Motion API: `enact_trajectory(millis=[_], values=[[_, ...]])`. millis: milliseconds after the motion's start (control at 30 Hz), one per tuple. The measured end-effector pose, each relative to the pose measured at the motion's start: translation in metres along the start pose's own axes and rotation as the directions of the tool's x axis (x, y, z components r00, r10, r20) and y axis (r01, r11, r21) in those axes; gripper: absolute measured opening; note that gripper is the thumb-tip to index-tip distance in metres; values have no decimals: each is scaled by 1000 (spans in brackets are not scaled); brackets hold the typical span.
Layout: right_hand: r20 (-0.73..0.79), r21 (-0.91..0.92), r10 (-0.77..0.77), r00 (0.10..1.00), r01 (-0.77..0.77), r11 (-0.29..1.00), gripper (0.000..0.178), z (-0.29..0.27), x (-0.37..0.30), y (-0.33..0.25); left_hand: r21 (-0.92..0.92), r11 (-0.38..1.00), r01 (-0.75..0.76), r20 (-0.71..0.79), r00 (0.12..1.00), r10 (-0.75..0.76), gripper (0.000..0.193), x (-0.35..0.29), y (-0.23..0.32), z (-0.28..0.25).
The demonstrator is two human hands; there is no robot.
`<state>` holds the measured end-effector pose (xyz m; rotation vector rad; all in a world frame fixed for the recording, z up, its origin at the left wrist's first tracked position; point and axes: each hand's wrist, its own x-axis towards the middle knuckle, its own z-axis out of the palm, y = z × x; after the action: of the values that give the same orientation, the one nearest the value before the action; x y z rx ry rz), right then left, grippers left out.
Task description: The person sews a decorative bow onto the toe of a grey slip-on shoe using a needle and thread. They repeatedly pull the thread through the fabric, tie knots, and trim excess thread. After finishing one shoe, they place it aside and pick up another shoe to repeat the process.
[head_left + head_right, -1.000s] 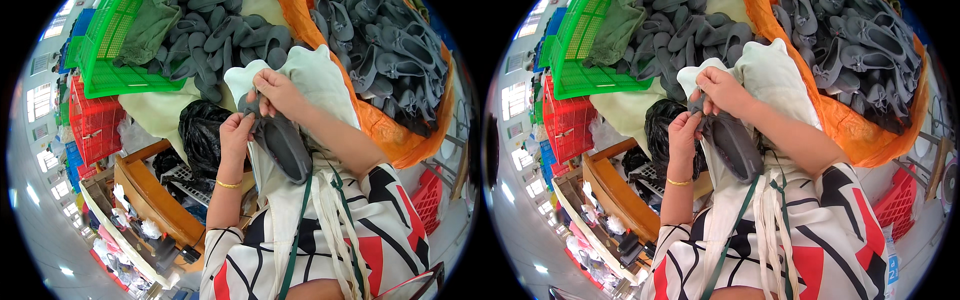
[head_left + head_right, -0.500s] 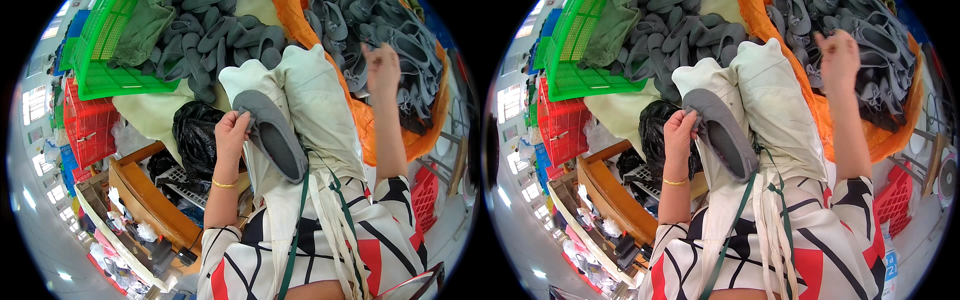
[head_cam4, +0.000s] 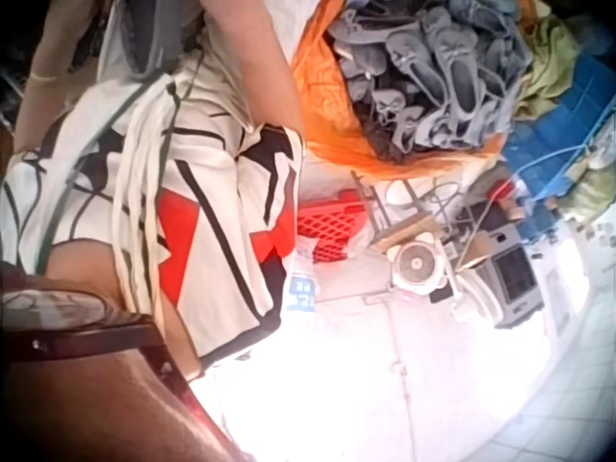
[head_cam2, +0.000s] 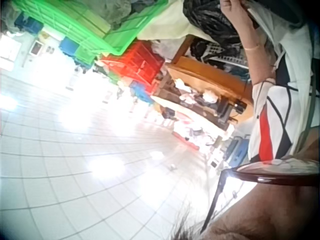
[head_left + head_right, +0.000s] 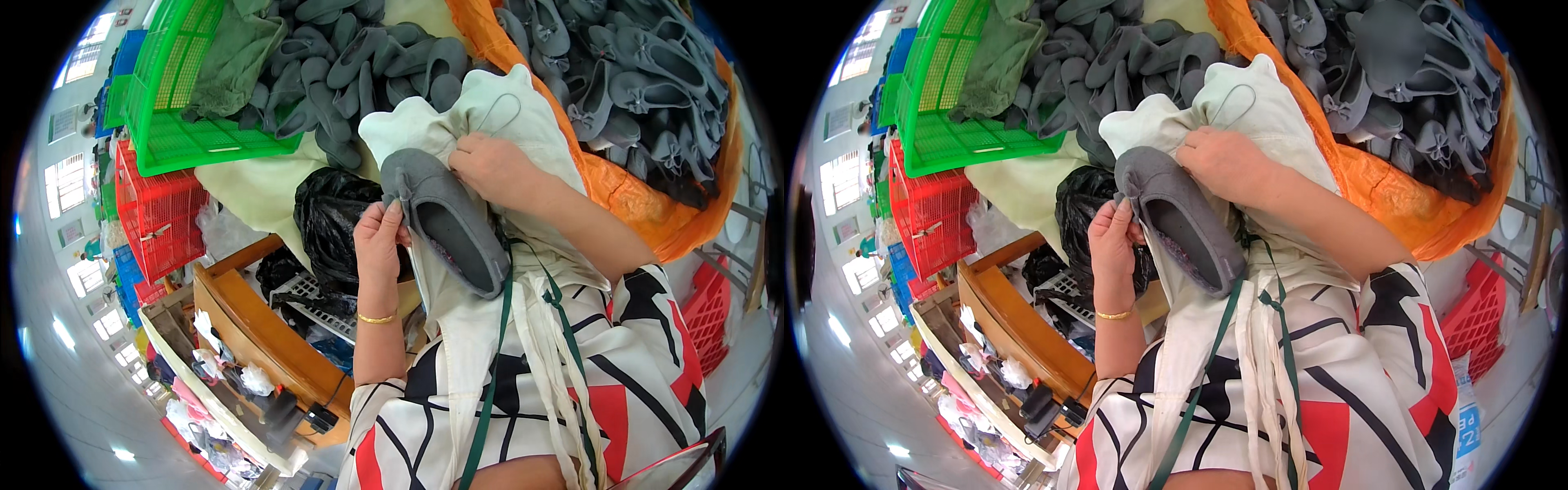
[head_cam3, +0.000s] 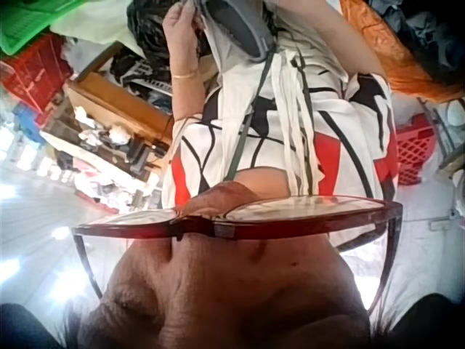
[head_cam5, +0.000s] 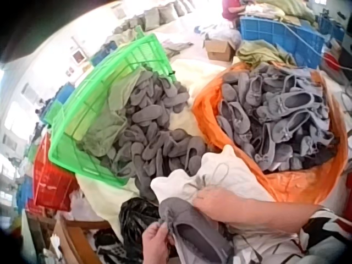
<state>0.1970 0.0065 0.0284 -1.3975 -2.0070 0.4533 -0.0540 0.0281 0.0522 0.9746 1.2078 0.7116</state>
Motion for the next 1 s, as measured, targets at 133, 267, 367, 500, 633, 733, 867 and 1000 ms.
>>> enact_trajectory(millis=[133,267,367,500,633,733,867,1000], values=[[-67,21,10,998,-8,1000,11,0,-6,-2,388,868,-311,-29,937,349,17,14,-7,-5],[-93,-8,71,993,-72,997,12,-1,-9,-4,780,324,-536,152,663,733,10,1,2,10],[-150,19,92,984,-90,996,15,3,-7,-5,742,-38,-670,494,507,706,23,-14,18,29],[-275,-11,117,954,-125,992,15,-1,4,-9,858,42,-513,368,668,647,38,-7,12,33],[-468,-23,64,881,-84,996,16,-6,21,-10,804,370,-466,212,806,553,44,-2,3,33],[-517,359,299,802,-114,926,18,0,38,-19,760,499,-417,122,845,521,47,0,2,38],[-131,937,501,855,-57,344,23,11,58,-41,753,506,-421,85,824,560,46,1,-3,40],[241,964,476,846,-152,-217,33,17,63,-58,767,467,-439,94,798,595,43,3,-6,40]])
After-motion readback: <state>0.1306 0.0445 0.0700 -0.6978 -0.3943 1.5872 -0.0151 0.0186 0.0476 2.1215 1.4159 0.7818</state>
